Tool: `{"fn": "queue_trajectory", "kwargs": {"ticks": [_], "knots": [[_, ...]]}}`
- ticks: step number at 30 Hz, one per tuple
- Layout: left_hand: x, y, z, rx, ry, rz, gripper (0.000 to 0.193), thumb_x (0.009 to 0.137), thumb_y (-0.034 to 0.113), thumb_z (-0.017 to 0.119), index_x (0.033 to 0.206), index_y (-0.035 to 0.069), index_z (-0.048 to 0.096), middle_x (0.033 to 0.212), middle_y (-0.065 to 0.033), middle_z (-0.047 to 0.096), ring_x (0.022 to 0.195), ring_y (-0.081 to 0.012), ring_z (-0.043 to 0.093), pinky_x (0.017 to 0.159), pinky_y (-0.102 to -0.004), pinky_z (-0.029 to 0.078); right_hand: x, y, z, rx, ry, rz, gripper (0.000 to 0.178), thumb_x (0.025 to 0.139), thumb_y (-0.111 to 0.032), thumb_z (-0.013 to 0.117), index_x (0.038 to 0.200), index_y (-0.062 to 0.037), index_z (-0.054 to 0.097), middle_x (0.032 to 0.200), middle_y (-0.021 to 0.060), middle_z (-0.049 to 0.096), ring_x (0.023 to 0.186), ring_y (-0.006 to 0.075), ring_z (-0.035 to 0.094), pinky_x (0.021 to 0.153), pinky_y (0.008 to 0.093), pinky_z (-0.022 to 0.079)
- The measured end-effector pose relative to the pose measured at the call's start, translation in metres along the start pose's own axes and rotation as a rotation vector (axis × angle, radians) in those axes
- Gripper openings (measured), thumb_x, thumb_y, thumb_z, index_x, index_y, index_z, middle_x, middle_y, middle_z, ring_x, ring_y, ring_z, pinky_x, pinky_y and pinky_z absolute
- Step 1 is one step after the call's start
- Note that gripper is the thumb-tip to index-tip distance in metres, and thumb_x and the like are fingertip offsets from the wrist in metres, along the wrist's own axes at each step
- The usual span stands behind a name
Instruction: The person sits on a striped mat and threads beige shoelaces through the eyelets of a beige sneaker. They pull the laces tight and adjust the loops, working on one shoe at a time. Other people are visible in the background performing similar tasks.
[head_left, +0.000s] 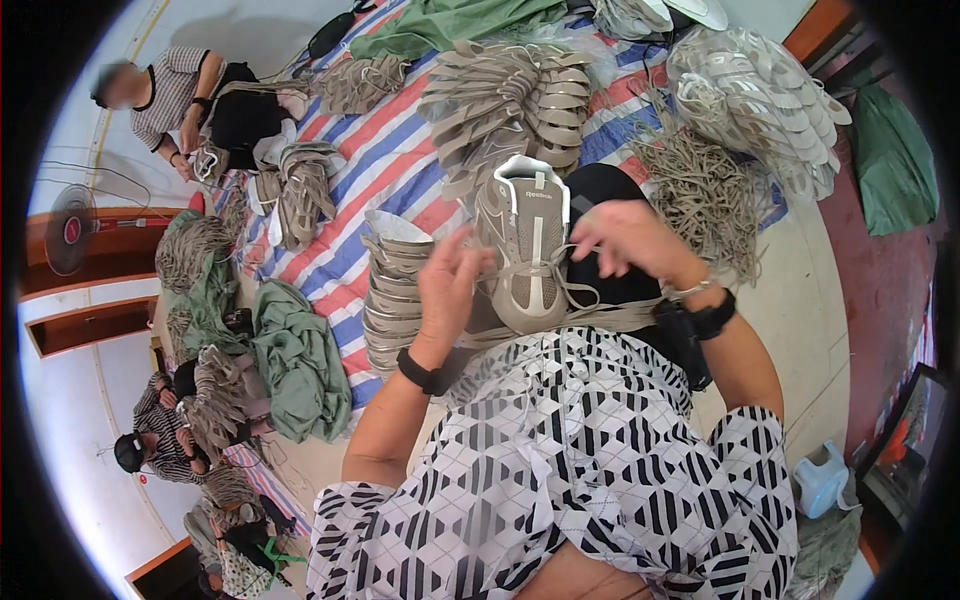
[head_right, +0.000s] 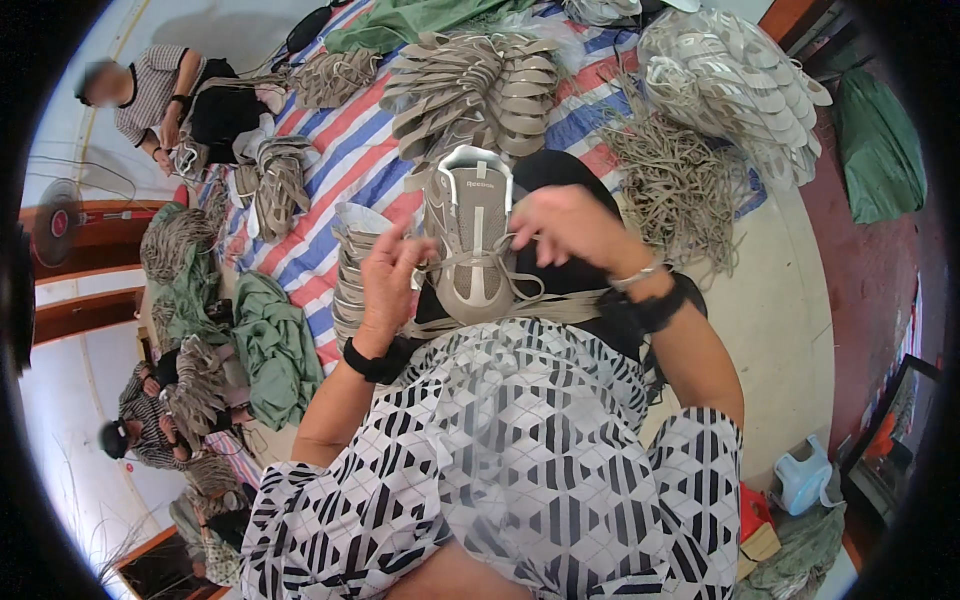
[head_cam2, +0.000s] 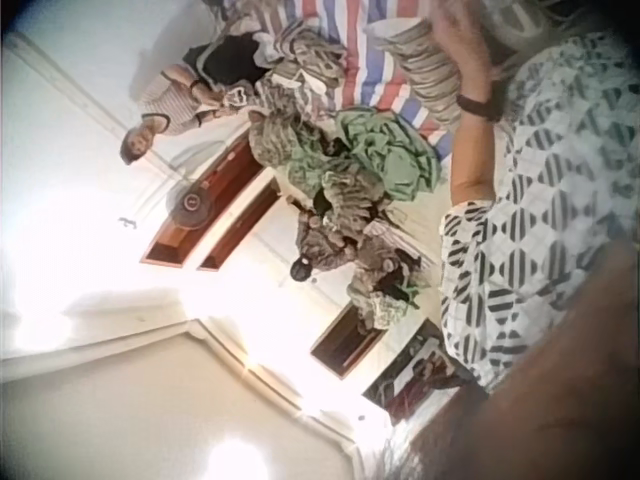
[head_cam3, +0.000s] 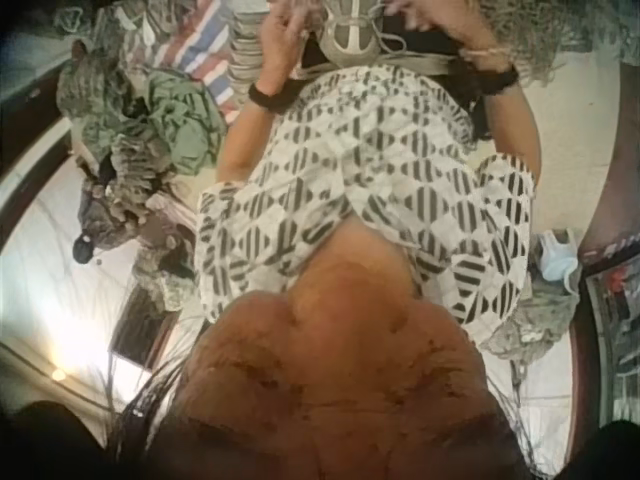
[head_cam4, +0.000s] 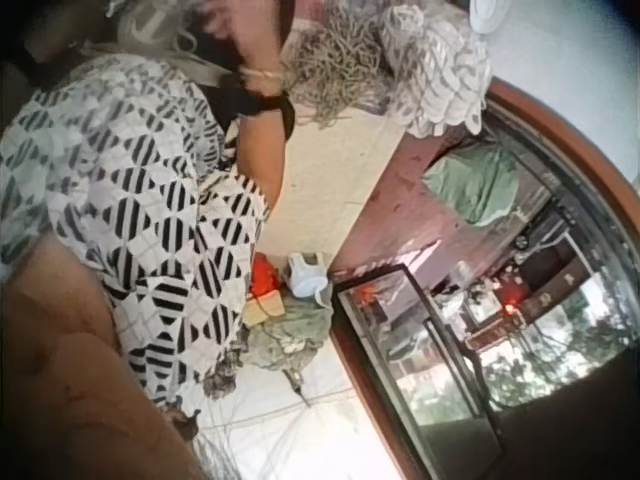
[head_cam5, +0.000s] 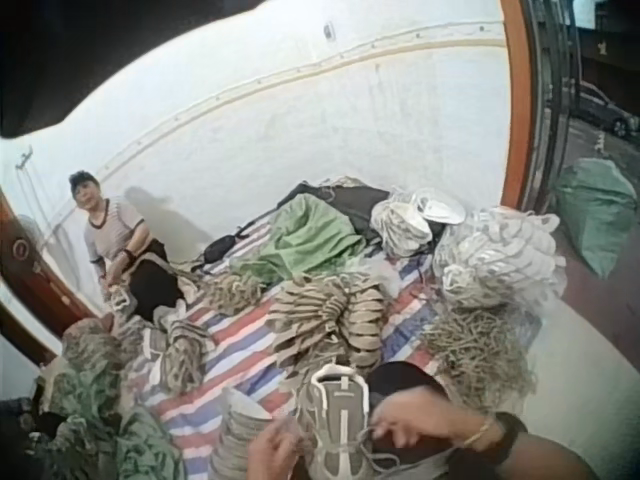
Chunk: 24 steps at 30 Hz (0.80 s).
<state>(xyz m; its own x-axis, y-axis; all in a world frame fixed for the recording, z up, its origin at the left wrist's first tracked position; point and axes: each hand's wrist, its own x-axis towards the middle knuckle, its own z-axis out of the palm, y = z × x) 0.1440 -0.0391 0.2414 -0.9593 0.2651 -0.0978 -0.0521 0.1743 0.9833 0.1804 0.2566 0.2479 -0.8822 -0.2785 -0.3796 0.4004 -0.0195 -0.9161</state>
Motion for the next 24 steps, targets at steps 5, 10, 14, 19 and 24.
{"fn": "queue_trajectory", "kwargs": {"ticks": [5, 10, 14, 19, 24], "knots": [[-0.002, -0.003, -0.001, 0.101, -0.142, -0.142, 0.017, 0.095, 0.015, 0.058, 0.095, -0.001, 0.064, 0.078, -0.0012, 0.063, 0.069, -0.0071, 0.055, 0.064, -0.0226, 0.046, 0.001, -0.003, 0.059, -0.960, -0.193, -0.196, 0.027, 0.091, -0.016, 0.047, 0.082, 0.0024, 0.065, 0.075, 0.0160, 0.066, 0.066, 0.0235, 0.068, 0.052, 0.0350, 0.053], [-0.004, -0.006, -0.001, 0.246, -0.260, 0.053, 0.023, 0.093, 0.020, 0.060, 0.081, 0.000, 0.059, 0.066, -0.0002, 0.056, 0.061, -0.0065, 0.046, 0.054, -0.0253, 0.039, -0.035, 0.006, 0.025, -0.141, -0.160, 0.104, 0.026, 0.095, -0.023, 0.053, 0.096, -0.0010, 0.067, 0.083, 0.0052, 0.068, 0.060, 0.0098, 0.061, 0.051, 0.0230, 0.048], [-0.003, -0.011, 0.002, 0.255, -0.266, -0.033, 0.023, 0.092, 0.022, 0.061, 0.080, 0.001, 0.060, 0.063, -0.0010, 0.055, 0.060, -0.0082, 0.048, 0.055, -0.0270, 0.040, -0.020, -0.010, 0.013, -0.127, 0.100, 0.065, 0.027, 0.095, -0.022, 0.051, 0.101, 0.0003, 0.066, 0.068, 0.0051, 0.065, 0.045, 0.0055, 0.051, 0.039, 0.0193, 0.036], [0.002, -0.012, 0.004, 0.257, -0.291, -0.048, 0.025, 0.091, 0.023, 0.062, 0.078, 0.002, 0.059, 0.062, -0.0036, 0.054, 0.059, -0.0105, 0.048, 0.054, -0.0285, 0.040, 0.036, -0.033, 0.038, 0.155, 0.033, 0.036, 0.028, 0.096, -0.022, 0.050, 0.104, 0.0024, 0.062, 0.065, 0.0078, 0.064, 0.039, 0.0058, 0.048, 0.036, 0.0173, 0.033], [0.004, -0.014, 0.000, 0.219, -0.372, -0.071, 0.025, 0.093, 0.020, 0.060, 0.074, 0.004, 0.056, 0.065, 0.0069, 0.047, 0.062, -0.0040, 0.040, 0.055, -0.0219, 0.035, 0.064, -0.024, 0.057, 0.088, -0.106, 0.109, 0.027, 0.095, -0.023, 0.052, 0.085, 0.0003, 0.062, 0.061, 0.0091, 0.063, 0.038, 0.0098, 0.053, 0.033, 0.0194, 0.037]]}}
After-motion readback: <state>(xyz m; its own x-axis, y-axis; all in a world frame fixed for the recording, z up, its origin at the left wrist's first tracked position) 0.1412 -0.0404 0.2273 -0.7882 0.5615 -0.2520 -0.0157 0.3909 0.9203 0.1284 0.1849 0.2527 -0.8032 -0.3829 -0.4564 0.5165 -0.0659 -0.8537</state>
